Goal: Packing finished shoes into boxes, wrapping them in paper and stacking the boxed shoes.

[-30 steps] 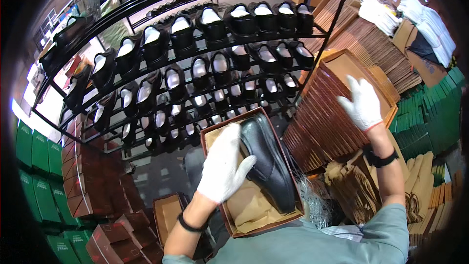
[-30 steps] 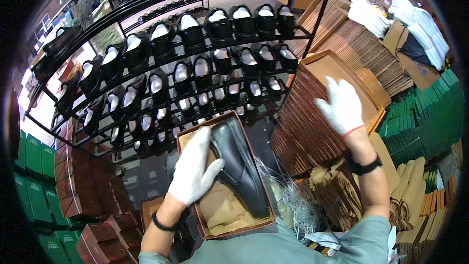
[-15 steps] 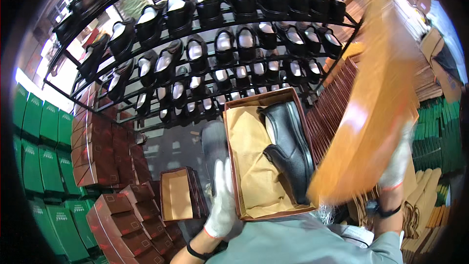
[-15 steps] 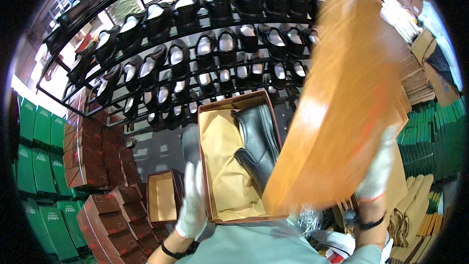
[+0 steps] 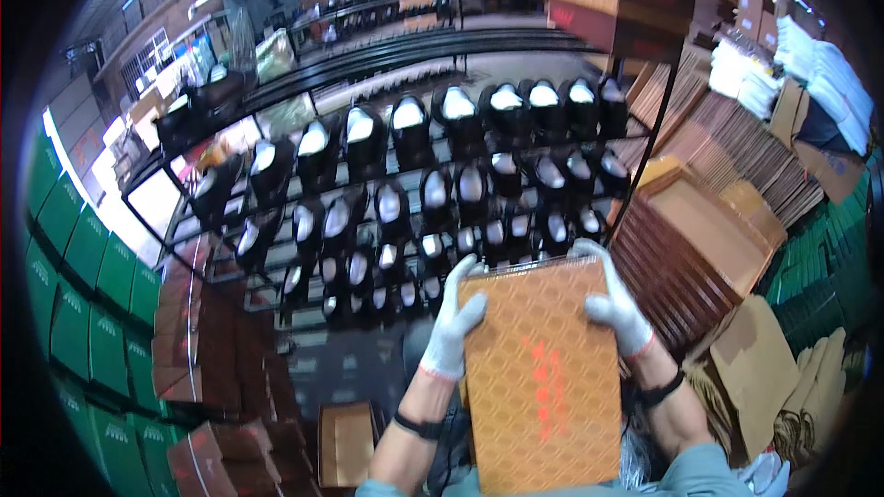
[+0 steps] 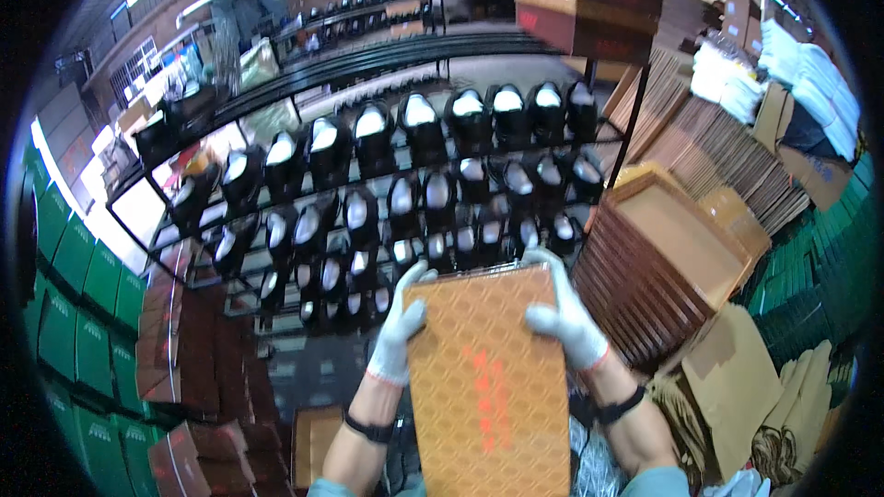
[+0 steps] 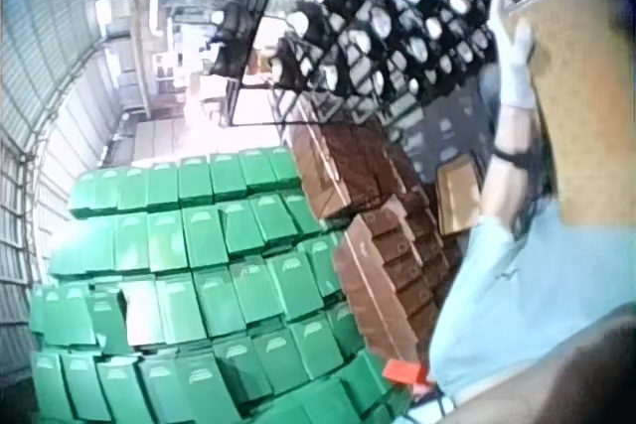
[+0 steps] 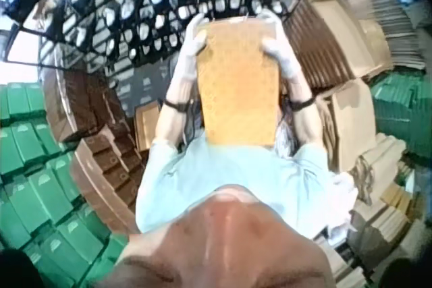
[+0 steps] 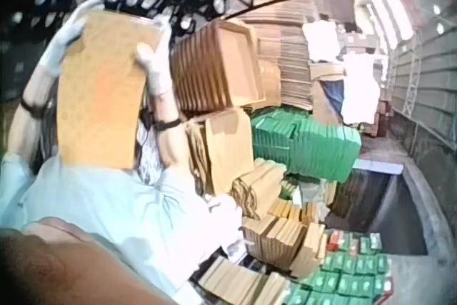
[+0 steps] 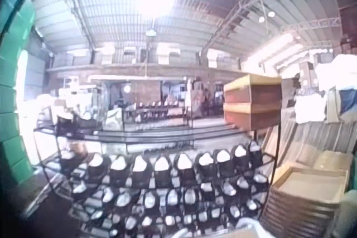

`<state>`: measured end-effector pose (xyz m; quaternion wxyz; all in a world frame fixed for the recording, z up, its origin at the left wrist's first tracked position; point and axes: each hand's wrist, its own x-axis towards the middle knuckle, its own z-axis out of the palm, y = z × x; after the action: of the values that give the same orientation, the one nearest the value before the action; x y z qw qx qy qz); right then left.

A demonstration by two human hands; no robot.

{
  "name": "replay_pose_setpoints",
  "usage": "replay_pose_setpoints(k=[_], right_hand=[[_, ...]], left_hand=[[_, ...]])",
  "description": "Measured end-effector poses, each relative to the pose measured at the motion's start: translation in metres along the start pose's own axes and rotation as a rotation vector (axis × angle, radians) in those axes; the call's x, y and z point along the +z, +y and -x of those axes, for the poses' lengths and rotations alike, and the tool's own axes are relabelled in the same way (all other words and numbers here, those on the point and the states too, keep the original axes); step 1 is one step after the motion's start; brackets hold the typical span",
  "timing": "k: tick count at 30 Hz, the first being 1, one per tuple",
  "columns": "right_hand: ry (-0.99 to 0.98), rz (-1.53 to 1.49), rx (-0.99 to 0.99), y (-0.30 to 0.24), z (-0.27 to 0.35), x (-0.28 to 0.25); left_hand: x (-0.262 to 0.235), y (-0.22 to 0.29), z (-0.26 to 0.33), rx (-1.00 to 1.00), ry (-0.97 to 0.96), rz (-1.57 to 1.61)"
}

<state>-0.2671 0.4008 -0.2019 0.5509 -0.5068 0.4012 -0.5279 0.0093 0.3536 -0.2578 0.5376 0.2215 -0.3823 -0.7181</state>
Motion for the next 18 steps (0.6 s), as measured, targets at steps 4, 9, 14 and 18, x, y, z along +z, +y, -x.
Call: replay_pose_setpoints(k=[4,9,14,18], right_hand=[[0.105,0.123,-0.038,0.021,-0.002,0.004],[0.097,0.024,0.059,0.017,0.004,-0.002],[0.032,-0.125,0.110,0.027,0.051,-0.012],[0.089,-0.112,0.174,0.023,0.063,-0.020]], left_hand=[[-0.011,-0.006,0.017,-0.022,0.151,-0.126],[-0.038,-0.036,-0.004,0.057,0.149,-0.359],[-0.047,-0.086,0.014,-0.164,0.056,0.122],[0.021,-0.018,-0.034,-0.243,0.037,-0.016]])
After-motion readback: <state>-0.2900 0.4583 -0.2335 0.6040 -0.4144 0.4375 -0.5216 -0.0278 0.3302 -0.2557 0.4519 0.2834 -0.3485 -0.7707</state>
